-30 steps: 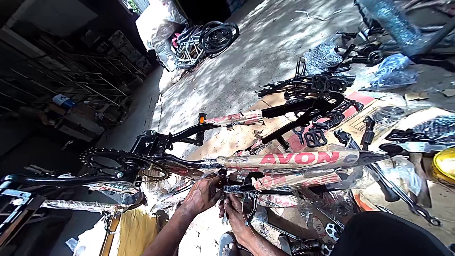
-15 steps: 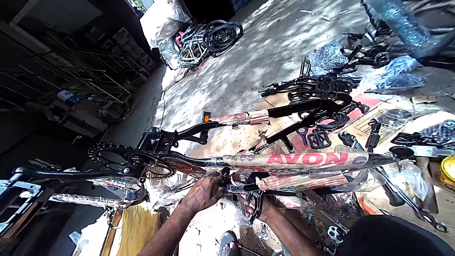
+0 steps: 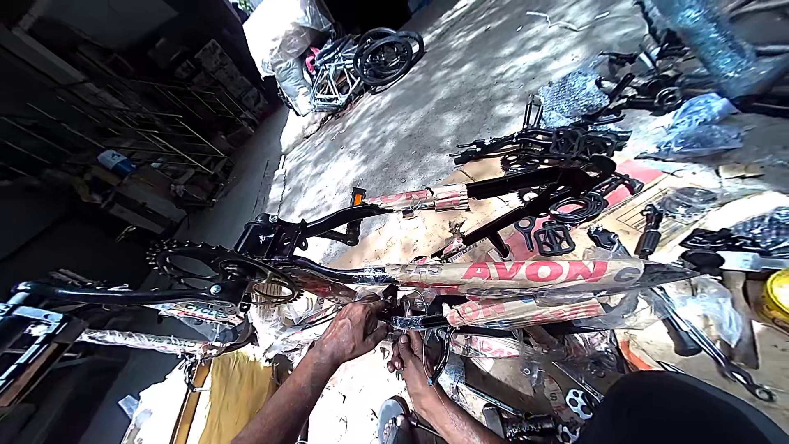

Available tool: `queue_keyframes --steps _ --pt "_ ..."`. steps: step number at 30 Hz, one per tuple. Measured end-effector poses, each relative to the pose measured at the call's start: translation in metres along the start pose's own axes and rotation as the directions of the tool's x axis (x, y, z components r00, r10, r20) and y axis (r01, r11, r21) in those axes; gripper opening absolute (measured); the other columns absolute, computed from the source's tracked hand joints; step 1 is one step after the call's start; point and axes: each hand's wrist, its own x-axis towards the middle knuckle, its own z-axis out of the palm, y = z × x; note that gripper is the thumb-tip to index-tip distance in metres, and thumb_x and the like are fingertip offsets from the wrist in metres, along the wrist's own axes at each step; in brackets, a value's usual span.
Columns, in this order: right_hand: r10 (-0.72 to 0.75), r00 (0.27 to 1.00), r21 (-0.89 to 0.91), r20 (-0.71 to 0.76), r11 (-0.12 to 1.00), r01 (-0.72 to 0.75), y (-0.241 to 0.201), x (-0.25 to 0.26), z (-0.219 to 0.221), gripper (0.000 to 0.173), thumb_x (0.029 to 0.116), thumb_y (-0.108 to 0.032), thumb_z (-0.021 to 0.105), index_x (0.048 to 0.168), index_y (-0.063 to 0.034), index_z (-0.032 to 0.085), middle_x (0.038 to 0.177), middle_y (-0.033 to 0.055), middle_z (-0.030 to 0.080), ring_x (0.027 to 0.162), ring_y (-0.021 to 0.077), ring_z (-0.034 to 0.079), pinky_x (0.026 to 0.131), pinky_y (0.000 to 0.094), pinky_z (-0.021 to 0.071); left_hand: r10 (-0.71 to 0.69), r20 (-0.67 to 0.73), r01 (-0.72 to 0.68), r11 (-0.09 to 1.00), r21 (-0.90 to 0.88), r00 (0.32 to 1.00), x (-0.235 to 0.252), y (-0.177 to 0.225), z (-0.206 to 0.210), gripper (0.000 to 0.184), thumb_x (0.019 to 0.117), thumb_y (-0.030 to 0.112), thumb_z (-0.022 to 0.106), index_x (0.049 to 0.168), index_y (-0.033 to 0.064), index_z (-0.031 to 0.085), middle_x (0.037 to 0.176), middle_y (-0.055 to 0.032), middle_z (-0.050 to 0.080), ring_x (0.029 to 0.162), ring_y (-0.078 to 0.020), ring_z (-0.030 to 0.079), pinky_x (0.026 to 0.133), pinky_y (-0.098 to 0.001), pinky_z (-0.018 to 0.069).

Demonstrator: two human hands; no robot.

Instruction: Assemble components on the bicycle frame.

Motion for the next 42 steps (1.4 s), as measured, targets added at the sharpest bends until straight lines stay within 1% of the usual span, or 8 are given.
queue_keyframes --steps 10,14,17,21,26,34,38,42 --pt "0.021 0.968 -0.162 0.250 0.987 0.020 0.007 0.004 -0.008 0.068 0.1054 -0.012 0.050 0.160 0.0039 0.013 0.115 0.0163 0.067 0.102 0.0224 0.071 0.092 0.0386 0.0609 0.011 -0.018 -0.011 1.000 0.002 1.000 0.000 -0.001 0.002 0.034 0.0902 0.036 0.067 0.118 0.0161 0.073 0.110 -0.0029 0.072 0.103 -0.0170 0.069 0.092 -0.0442 0.0563" --pt "0.103 0.949 -0.095 0.298 0.992 -0.077 -0.008 0.001 -0.006 0.063 0.1073 -0.015 0.048 0.160 -0.0015 0.015 0.100 0.0121 0.067 0.087 0.0241 0.073 0.078 0.0397 0.0640 0.019 -0.021 -0.019 1.000 0.007 1.000 0.000 -0.002 0.002 0.036 0.0893 0.034 0.067 0.119 0.0150 0.073 0.112 -0.0038 0.072 0.105 -0.0179 0.069 0.095 -0.0444 0.0554" --pt "0.306 0.915 -0.057 0.265 0.952 -0.301 -0.045 0.018 -0.042 0.026 0.1099 -0.022 0.040 0.102 -0.0071 0.060 0.062 0.0002 0.058 0.047 0.0096 0.056 0.045 0.0240 0.0509 0.019 -0.018 -0.019 1.000 0.008 1.000 0.000 0.001 -0.001 0.034 0.0894 0.033 0.067 0.117 0.0142 0.073 0.108 -0.0048 0.073 0.101 -0.0195 0.070 0.091 -0.0459 0.0563" --pt "0.436 0.862 0.076 0.257 0.880 -0.468 -0.066 0.025 -0.069 0.037 0.1106 -0.018 0.030 0.088 -0.0102 0.059 0.060 -0.0028 0.053 0.046 0.0040 0.048 0.046 0.0182 0.0441 0.014 -0.014 -0.014 1.000 0.003 1.000 0.000 0.003 -0.002 0.035 0.0904 0.034 0.067 0.118 0.0139 0.073 0.111 -0.0058 0.072 0.105 -0.0207 0.069 0.095 -0.0461 0.0550" --pt "0.156 0.961 -0.063 0.227 0.987 -0.145 -0.036 0.011 -0.030 0.027 0.1111 -0.020 0.036 0.100 -0.0042 0.055 0.061 -0.0010 0.051 0.042 0.0071 0.047 0.040 0.0204 0.0441 0.014 -0.025 -0.013 0.999 0.052 1.000 0.000 0.000 0.004 0.032 0.0929 0.034 0.067 0.117 0.0142 0.073 0.110 -0.0060 0.073 0.104 -0.0216 0.070 0.094 -0.0465 0.0559" --pt "0.068 0.961 -0.225 0.267 0.974 -0.006 -0.003 0.007 -0.014 0.051 0.1083 -0.016 0.044 0.153 0.0039 0.029 0.103 0.0102 0.067 0.088 0.0193 0.071 0.078 0.0352 0.0623 -0.056 -0.199 0.089 0.983 0.161 0.978 0.004 0.004 0.035 0.027 0.0930 0.018 0.067 0.118 0.0137 0.075 0.119 -0.0086 0.072 0.087 -0.0282 0.074 0.073 -0.0521 0.0608" --pt "0.230 0.938 -0.050 0.258 0.973 -0.225 -0.039 0.019 -0.036 0.027 0.1107 -0.019 0.037 0.099 -0.0057 0.058 0.060 -0.0018 0.054 0.045 0.0070 0.052 0.044 0.0213 0.0480 -0.014 -0.233 0.063 0.977 0.202 0.972 0.004 0.002 0.037 0.027 0.0909 0.017 0.070 0.117 0.0154 0.075 0.114 -0.0075 0.073 0.079 -0.0272 0.074 0.067 -0.0510 0.0606" --pt "0.450 0.821 0.185 0.351 0.826 -0.532 -0.066 0.027 -0.065 0.041 0.1098 -0.019 0.029 0.084 -0.0115 0.060 0.061 -0.0044 0.052 0.045 0.0014 0.045 0.043 0.0155 0.0397 0.030 -0.297 0.037 0.975 0.217 0.954 0.002 0.000 0.043 0.023 0.0882 0.014 0.071 0.111 0.0121 0.076 0.108 -0.0094 0.074 0.076 -0.0283 0.074 0.062 -0.0521 0.0602"
